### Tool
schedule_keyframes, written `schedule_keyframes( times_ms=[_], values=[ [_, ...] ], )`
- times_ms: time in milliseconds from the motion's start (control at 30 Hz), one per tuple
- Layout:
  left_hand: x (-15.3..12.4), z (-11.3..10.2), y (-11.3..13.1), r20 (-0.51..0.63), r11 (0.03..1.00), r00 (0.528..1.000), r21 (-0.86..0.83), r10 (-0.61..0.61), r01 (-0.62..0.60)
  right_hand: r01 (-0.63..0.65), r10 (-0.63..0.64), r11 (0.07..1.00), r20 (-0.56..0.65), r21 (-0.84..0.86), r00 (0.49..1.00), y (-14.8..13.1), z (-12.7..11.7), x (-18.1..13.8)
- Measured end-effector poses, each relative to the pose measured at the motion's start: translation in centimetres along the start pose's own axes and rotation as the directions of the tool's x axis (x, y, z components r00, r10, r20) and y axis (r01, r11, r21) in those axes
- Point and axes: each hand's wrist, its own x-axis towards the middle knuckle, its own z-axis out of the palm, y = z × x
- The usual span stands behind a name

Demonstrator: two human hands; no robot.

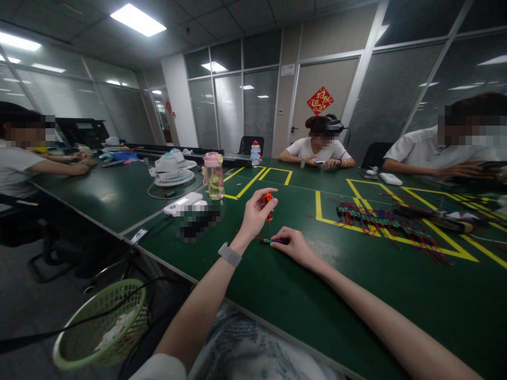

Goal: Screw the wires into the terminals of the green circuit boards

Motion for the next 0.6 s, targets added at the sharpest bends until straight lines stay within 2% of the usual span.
schedule_keyframes(
  times_ms=[167, 233, 333, 400, 533, 600],
  values=[
    [0.12, 0.09, -0.11, 0.071, 0.988, 0.996, -0.138, -0.057, 0.066, -0.030, 0.030, 0.999, 0.009, 0.015, 1.000, -0.19, -0.09, 0.00],
    [0.11, 0.04, -0.12, 0.034, 0.994, 0.998, -0.091, -0.052, 0.055, -0.030, 0.030, 0.999, 0.009, 0.012, 1.000, -0.14, -0.06, 0.01],
    [0.05, -0.13, -0.11, -0.065, 0.996, 0.998, 0.088, 0.025, -0.019, -0.021, 0.021, 1.000, 0.008, 0.000, 1.000, 0.05, -0.02, 0.04],
    [0.05, -0.18, -0.09, -0.069, 0.991, 0.996, 0.123, 0.053, -0.044, -0.015, 0.015, 1.000, 0.009, 0.001, 1.000, 0.16, 0.00, 0.05],
    [0.10, 0.06, -0.18, 0.059, 0.994, 0.998, -0.102, -0.031, 0.037, -0.012, 0.012, 1.000, 0.013, 0.005, 1.000, 0.28, 0.00, 0.04],
    [0.06, 0.18, -0.28, 0.054, 0.993, 0.997, -0.109, -0.048, 0.053, -0.014, 0.014, 1.000, 0.013, -0.004, 1.000, 0.30, 0.00, 0.03]
  ],
)
